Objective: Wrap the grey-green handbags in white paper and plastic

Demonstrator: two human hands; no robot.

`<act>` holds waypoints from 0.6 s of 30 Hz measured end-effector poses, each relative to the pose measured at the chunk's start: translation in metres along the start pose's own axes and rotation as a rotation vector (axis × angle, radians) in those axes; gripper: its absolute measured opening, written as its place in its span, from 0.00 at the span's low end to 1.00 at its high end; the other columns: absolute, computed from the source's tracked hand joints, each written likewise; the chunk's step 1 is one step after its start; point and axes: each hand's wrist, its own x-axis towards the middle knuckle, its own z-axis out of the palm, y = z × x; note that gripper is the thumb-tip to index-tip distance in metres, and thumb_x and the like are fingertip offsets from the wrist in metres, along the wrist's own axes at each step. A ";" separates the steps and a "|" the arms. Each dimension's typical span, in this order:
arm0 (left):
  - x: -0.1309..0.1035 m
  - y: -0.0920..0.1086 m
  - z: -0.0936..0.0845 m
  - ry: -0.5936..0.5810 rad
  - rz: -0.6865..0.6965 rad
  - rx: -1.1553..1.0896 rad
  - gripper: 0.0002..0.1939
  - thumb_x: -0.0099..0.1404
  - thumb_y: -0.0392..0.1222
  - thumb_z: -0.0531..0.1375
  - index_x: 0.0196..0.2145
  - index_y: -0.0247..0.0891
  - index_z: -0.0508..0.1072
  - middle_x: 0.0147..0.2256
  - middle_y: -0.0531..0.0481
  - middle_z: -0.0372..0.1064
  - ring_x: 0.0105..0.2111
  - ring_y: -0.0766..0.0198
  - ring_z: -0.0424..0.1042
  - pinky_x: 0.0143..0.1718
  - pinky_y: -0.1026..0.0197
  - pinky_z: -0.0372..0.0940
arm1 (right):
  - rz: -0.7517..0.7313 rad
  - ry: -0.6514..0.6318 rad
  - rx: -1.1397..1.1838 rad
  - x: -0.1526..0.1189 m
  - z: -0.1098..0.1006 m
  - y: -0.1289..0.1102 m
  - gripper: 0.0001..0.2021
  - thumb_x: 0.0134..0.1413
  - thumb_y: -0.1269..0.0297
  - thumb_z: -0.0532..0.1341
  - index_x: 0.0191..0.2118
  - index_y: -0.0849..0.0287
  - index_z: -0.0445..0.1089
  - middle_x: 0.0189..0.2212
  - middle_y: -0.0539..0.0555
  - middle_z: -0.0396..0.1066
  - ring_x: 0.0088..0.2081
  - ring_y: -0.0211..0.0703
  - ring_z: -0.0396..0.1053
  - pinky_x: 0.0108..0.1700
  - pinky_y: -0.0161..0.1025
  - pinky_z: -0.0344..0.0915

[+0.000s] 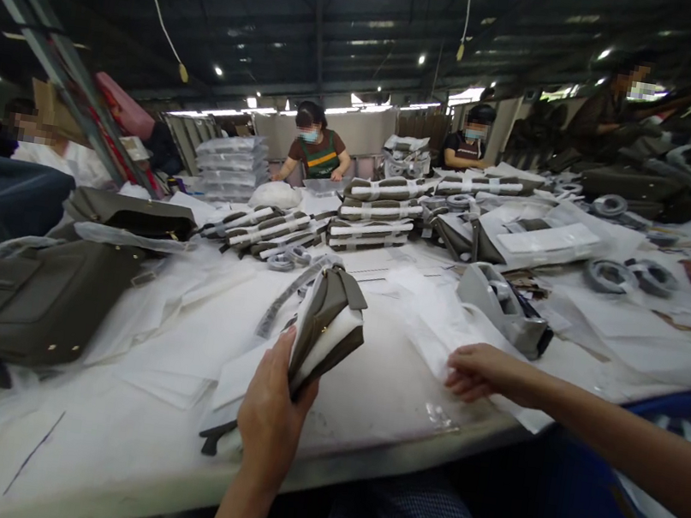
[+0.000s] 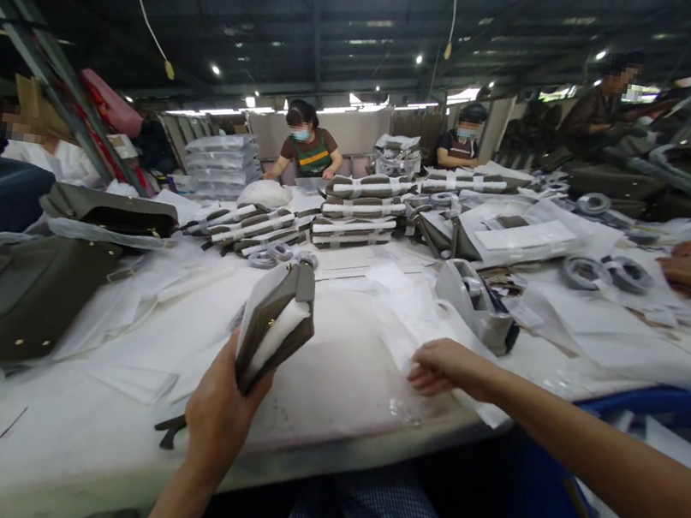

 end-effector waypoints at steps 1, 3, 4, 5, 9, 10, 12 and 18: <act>0.000 0.000 0.000 0.000 0.000 -0.001 0.37 0.65 0.41 0.63 0.67 0.42 0.53 0.60 0.41 0.67 0.58 0.49 0.68 0.57 0.49 0.66 | 0.092 -0.012 -0.107 -0.010 -0.008 0.007 0.10 0.54 0.59 0.62 0.27 0.59 0.69 0.27 0.61 0.78 0.24 0.46 0.74 0.27 0.43 0.72; 0.001 0.000 0.000 -0.004 0.002 -0.006 0.37 0.65 0.40 0.63 0.67 0.42 0.53 0.60 0.41 0.67 0.59 0.49 0.67 0.57 0.49 0.66 | 0.105 0.054 -0.388 -0.023 -0.020 0.012 0.13 0.55 0.57 0.62 0.24 0.58 0.68 0.21 0.58 0.75 0.20 0.45 0.71 0.25 0.41 0.68; 0.001 0.000 0.000 -0.008 0.004 -0.010 0.37 0.65 0.40 0.63 0.67 0.42 0.53 0.60 0.41 0.67 0.58 0.49 0.67 0.57 0.49 0.66 | 0.025 0.126 -0.530 -0.025 -0.025 0.011 0.14 0.56 0.56 0.61 0.24 0.57 0.68 0.19 0.57 0.75 0.20 0.45 0.71 0.27 0.41 0.67; 0.001 0.000 0.000 -0.011 0.006 -0.014 0.37 0.65 0.40 0.63 0.68 0.42 0.53 0.60 0.41 0.67 0.58 0.49 0.68 0.56 0.49 0.66 | -0.091 0.217 -0.659 -0.025 -0.027 0.006 0.15 0.58 0.54 0.60 0.25 0.57 0.70 0.20 0.57 0.75 0.23 0.47 0.72 0.29 0.41 0.66; 0.000 0.000 0.003 -0.020 0.011 -0.012 0.36 0.65 0.39 0.62 0.68 0.43 0.53 0.60 0.42 0.66 0.58 0.49 0.68 0.57 0.49 0.65 | -0.540 0.484 -0.923 0.015 -0.016 -0.024 0.13 0.64 0.58 0.56 0.44 0.56 0.75 0.40 0.59 0.79 0.41 0.52 0.75 0.43 0.44 0.67; -0.001 0.000 0.003 -0.020 0.012 -0.009 0.37 0.65 0.40 0.62 0.68 0.43 0.53 0.60 0.42 0.66 0.58 0.49 0.68 0.57 0.49 0.65 | -0.616 0.497 -0.925 0.033 -0.011 -0.032 0.14 0.64 0.61 0.55 0.50 0.57 0.73 0.46 0.60 0.77 0.46 0.53 0.73 0.47 0.45 0.67; -0.001 0.000 0.004 -0.016 0.011 -0.001 0.37 0.66 0.39 0.62 0.68 0.44 0.53 0.60 0.41 0.66 0.58 0.49 0.68 0.57 0.49 0.66 | -0.694 0.485 -0.924 0.073 -0.001 -0.046 0.18 0.62 0.68 0.56 0.57 0.59 0.68 0.57 0.62 0.70 0.55 0.54 0.67 0.54 0.47 0.64; -0.001 -0.002 0.005 0.003 0.012 0.057 0.37 0.66 0.38 0.61 0.68 0.45 0.51 0.59 0.42 0.68 0.56 0.48 0.70 0.52 0.48 0.70 | -0.822 0.373 -0.939 0.170 0.018 -0.069 0.24 0.54 0.79 0.59 0.57 0.62 0.68 0.57 0.64 0.69 0.58 0.53 0.64 0.59 0.49 0.61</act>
